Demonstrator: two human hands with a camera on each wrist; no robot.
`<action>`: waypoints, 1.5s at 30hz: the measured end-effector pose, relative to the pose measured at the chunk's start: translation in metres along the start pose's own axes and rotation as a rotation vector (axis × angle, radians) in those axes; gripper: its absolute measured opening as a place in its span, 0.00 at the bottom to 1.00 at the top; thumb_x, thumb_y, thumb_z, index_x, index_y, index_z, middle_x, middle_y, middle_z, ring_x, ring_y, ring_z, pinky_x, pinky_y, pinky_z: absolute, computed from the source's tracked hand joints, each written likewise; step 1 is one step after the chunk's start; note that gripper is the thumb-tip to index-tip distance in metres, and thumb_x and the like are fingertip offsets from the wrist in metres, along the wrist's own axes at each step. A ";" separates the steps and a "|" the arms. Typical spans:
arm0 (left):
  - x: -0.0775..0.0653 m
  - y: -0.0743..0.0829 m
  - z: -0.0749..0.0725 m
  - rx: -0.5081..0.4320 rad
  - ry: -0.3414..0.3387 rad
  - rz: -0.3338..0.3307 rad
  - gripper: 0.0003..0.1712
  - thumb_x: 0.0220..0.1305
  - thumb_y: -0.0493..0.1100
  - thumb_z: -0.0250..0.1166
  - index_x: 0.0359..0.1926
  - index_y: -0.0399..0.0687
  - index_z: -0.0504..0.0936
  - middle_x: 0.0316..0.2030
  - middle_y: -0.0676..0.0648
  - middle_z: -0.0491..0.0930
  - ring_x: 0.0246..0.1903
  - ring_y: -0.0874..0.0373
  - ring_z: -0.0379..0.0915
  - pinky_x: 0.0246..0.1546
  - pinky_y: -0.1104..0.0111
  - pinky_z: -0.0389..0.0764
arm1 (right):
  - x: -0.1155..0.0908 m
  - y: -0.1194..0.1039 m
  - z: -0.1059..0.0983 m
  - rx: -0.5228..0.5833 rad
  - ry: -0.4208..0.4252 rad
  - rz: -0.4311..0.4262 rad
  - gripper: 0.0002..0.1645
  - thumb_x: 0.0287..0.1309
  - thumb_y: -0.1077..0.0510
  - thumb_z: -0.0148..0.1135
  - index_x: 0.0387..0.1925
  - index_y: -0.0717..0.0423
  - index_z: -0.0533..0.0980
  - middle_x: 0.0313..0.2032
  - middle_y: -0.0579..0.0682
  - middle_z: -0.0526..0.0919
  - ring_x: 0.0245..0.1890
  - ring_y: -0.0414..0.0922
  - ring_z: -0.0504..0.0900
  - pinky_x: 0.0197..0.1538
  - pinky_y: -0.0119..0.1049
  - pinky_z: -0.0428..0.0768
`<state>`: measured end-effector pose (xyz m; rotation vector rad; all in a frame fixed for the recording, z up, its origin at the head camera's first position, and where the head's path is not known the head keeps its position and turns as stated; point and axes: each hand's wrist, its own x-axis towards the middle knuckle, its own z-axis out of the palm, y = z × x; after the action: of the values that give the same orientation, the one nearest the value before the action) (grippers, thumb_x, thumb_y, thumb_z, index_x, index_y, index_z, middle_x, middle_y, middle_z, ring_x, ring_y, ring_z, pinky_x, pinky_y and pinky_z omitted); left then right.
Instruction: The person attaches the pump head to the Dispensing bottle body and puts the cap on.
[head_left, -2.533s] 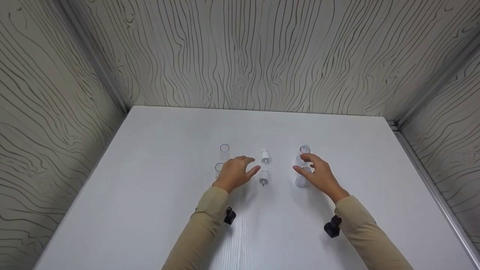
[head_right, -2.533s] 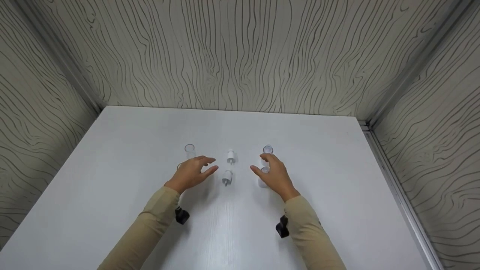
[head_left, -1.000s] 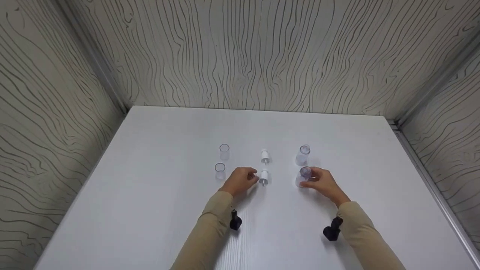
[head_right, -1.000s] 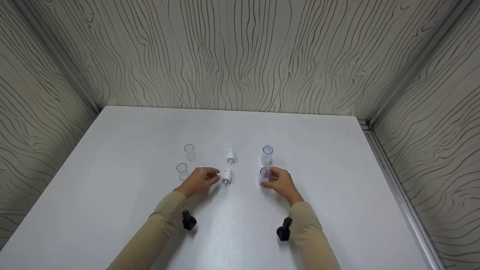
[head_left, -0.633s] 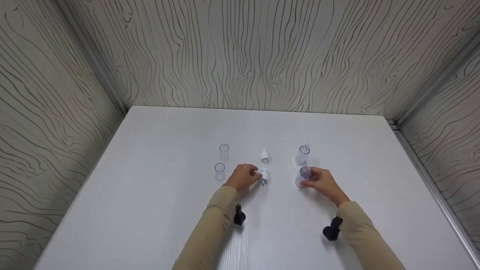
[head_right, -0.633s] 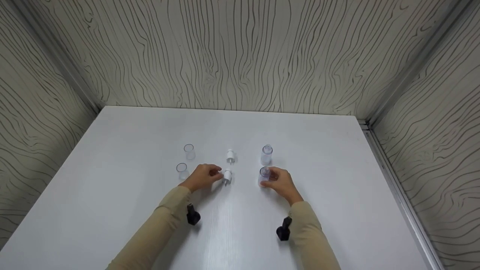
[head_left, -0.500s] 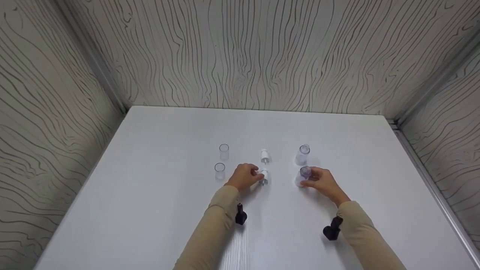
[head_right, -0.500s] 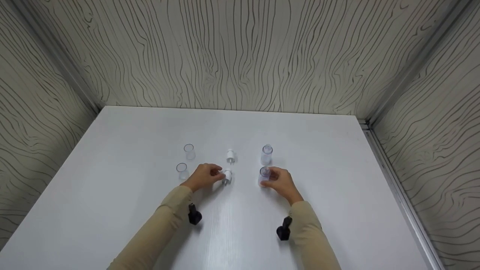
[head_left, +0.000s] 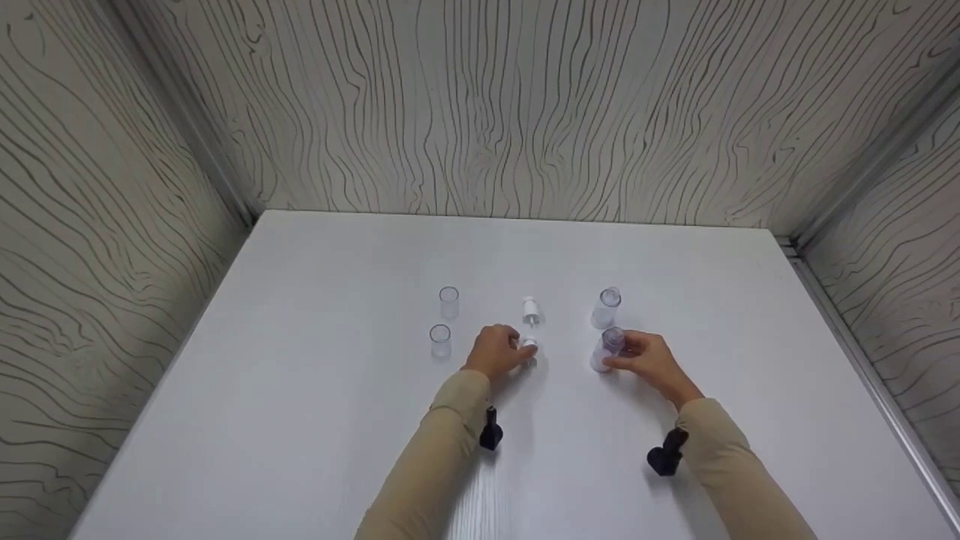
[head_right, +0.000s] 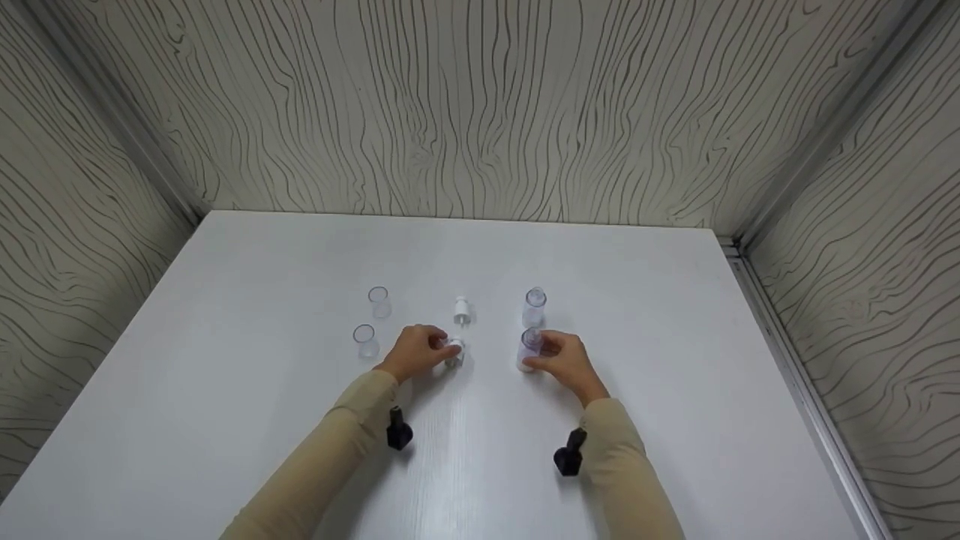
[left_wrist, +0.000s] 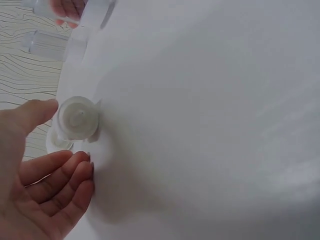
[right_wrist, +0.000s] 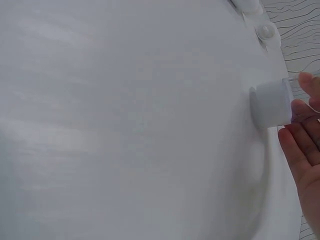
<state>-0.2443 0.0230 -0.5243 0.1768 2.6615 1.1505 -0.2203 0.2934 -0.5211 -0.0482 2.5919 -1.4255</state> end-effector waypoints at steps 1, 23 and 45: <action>0.000 0.000 0.001 -0.002 0.003 -0.004 0.27 0.59 0.53 0.67 0.50 0.35 0.81 0.36 0.45 0.82 0.31 0.60 0.71 0.36 0.71 0.78 | 0.000 0.000 -0.001 -0.005 -0.003 -0.001 0.32 0.51 0.59 0.71 0.55 0.70 0.74 0.52 0.65 0.81 0.46 0.40 0.82 0.45 0.18 0.77; -0.001 0.005 0.011 -0.017 0.069 -0.009 0.24 0.56 0.50 0.70 0.44 0.33 0.83 0.37 0.42 0.84 0.32 0.59 0.72 0.39 0.68 0.81 | 0.002 -0.004 -0.004 0.029 -0.008 0.005 0.29 0.50 0.59 0.72 0.52 0.69 0.76 0.48 0.59 0.83 0.41 0.33 0.80 0.43 0.19 0.77; 0.001 0.001 0.009 -0.077 0.031 -0.051 0.23 0.58 0.50 0.69 0.45 0.35 0.83 0.36 0.44 0.83 0.32 0.60 0.73 0.37 0.69 0.81 | 0.001 0.001 0.000 -0.015 -0.023 0.001 0.31 0.55 0.55 0.69 0.56 0.68 0.74 0.51 0.64 0.80 0.48 0.45 0.80 0.48 0.24 0.80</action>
<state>-0.2428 0.0305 -0.5295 0.0774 2.6268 1.2465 -0.2213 0.2935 -0.5218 -0.0653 2.5838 -1.3974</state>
